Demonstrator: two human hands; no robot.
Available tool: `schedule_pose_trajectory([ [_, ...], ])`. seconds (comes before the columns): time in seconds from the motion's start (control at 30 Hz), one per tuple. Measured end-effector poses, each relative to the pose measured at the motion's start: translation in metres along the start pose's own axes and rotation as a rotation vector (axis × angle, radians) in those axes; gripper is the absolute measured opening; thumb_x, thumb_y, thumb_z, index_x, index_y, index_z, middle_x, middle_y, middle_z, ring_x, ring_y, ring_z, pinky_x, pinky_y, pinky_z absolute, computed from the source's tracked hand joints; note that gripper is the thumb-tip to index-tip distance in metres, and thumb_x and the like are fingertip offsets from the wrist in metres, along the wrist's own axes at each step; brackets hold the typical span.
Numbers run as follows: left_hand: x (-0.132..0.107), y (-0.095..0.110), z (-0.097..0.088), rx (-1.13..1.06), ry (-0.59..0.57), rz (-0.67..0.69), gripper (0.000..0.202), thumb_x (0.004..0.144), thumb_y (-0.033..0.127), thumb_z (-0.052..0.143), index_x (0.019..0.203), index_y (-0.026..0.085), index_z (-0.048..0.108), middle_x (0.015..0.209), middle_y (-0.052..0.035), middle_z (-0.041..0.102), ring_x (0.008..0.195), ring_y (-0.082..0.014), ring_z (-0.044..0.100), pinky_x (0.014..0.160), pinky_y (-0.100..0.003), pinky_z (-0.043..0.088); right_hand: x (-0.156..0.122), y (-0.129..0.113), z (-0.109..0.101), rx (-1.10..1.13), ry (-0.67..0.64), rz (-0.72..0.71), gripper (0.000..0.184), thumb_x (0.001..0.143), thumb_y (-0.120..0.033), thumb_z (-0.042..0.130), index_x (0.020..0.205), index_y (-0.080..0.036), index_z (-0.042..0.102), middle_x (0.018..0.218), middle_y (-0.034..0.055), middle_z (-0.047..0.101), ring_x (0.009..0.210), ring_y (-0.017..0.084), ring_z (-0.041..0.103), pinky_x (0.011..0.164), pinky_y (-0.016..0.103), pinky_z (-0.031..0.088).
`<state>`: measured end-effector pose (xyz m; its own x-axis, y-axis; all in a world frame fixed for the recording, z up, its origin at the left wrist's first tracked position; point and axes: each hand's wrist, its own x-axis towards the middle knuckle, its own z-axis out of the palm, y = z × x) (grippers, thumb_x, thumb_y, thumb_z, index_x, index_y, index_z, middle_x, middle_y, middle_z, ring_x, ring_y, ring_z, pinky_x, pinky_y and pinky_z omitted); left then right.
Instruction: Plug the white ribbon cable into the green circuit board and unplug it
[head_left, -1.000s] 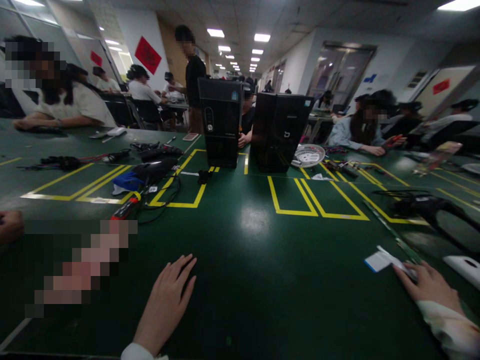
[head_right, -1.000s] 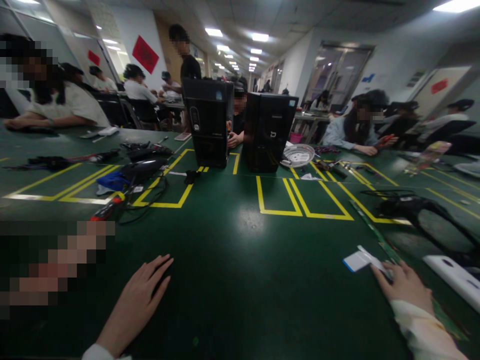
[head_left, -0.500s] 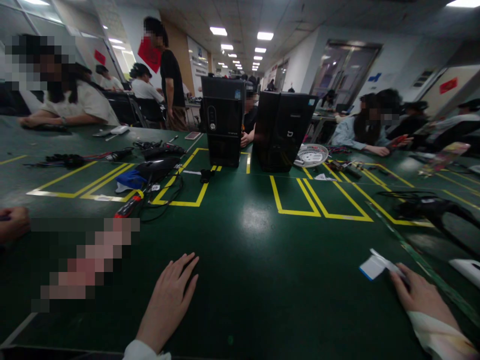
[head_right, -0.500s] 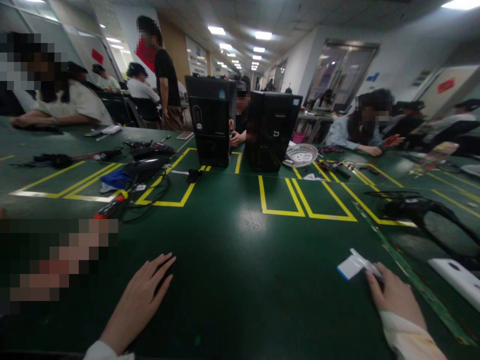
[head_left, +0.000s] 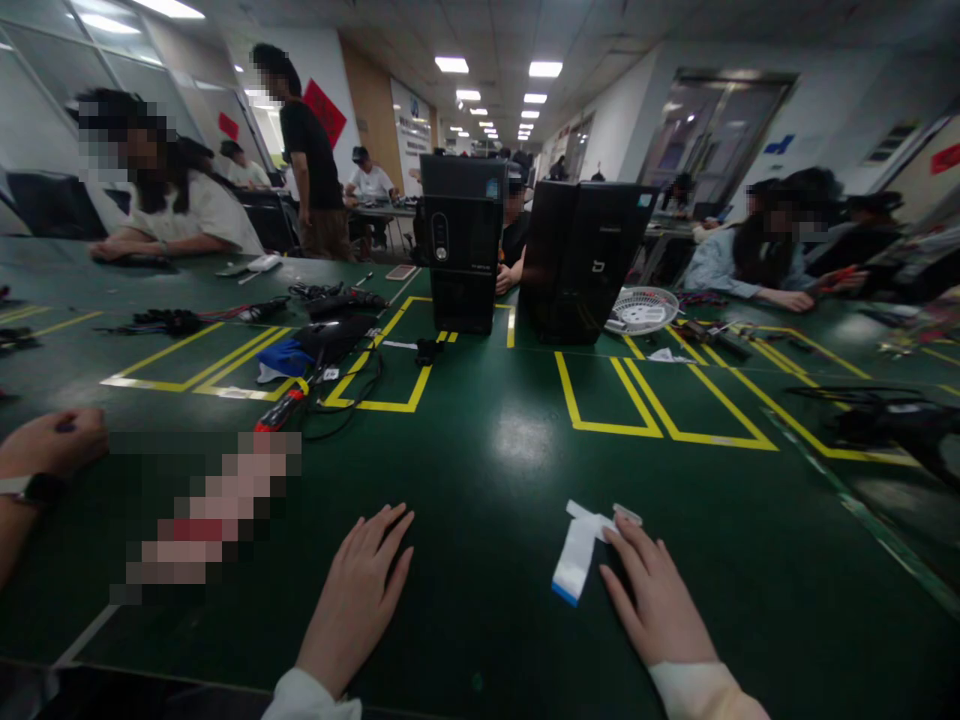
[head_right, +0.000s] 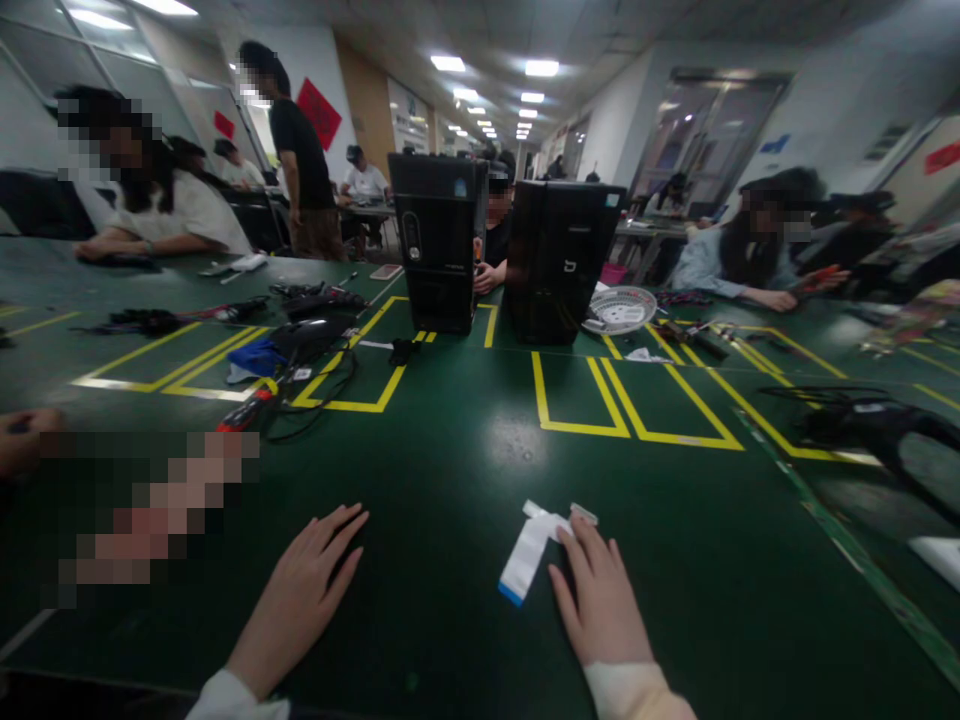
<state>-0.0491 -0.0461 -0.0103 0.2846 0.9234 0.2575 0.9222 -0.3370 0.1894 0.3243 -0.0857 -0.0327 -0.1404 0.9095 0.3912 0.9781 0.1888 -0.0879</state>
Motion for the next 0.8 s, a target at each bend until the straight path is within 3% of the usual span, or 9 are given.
schedule_pose_trajectory([
  [0.13,0.0,0.0,-0.001,-0.005,0.0,-0.007,0.043,0.094,0.036,0.037,0.133,0.021,0.047,0.136,-0.0084,0.049,0.126,-0.0257,0.044,0.105,-0.049,0.033,0.014,-0.051,-0.001,0.077,-0.107,-0.131,0.044,0.092,-0.036,0.041,0.134,-0.022,0.043,0.143,0.0098,0.04,0.131,0.026,0.036,0.104,0.052,0.036],
  [0.27,0.0,-0.001,0.0,-0.009,0.015,-0.007,0.043,0.093,0.037,0.037,0.133,0.022,0.046,0.136,-0.0081,0.05,0.126,-0.0257,0.045,0.106,-0.049,0.033,0.023,-0.08,-0.008,0.158,-0.214,-0.205,0.046,0.092,-0.032,0.041,0.137,-0.023,0.04,0.147,0.0071,0.033,0.135,0.025,0.03,0.106,0.054,0.032],
  [0.8,0.001,-0.006,0.005,0.002,0.017,0.022,0.044,0.092,0.037,0.038,0.131,0.02,0.049,0.136,-0.0091,0.05,0.127,-0.0263,0.043,0.106,-0.049,0.031,0.033,-0.119,-0.016,0.289,-0.332,-0.236,0.049,0.09,-0.029,0.042,0.139,-0.024,0.037,0.149,0.0049,0.029,0.137,0.025,0.025,0.109,0.054,0.025],
])
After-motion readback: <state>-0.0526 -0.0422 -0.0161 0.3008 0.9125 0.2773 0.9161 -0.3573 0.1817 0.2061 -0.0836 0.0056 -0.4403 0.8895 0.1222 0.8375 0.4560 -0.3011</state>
